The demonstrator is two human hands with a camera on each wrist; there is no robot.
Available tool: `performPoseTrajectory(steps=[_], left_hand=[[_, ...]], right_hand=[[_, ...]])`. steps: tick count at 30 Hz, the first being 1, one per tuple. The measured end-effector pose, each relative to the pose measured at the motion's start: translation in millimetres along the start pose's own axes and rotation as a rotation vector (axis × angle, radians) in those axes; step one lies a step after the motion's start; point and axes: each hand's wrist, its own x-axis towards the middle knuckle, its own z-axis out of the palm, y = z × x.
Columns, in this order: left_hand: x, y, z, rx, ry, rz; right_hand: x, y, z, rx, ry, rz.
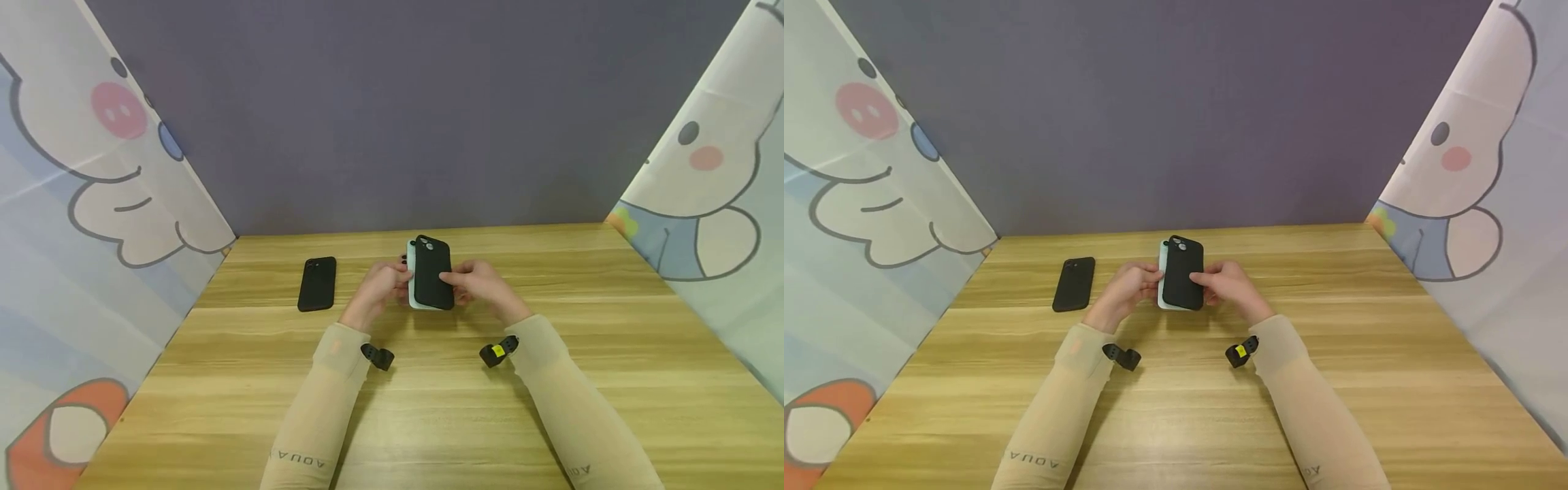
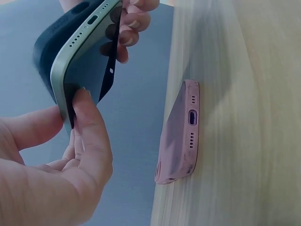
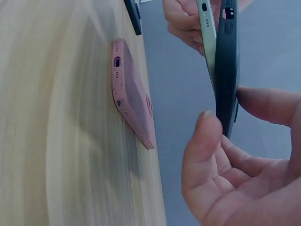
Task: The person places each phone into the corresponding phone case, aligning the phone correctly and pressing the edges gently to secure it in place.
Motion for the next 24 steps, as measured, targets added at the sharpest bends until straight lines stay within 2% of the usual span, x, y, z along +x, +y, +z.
performPoseTrajectory(steps=[24], left_hand=[[-1.5, 1.1, -0.4, 0.001, -0.003, 0.014]], right_hand=[[3.4, 1.3, 2.6, 0.048, 0.025, -0.023]])
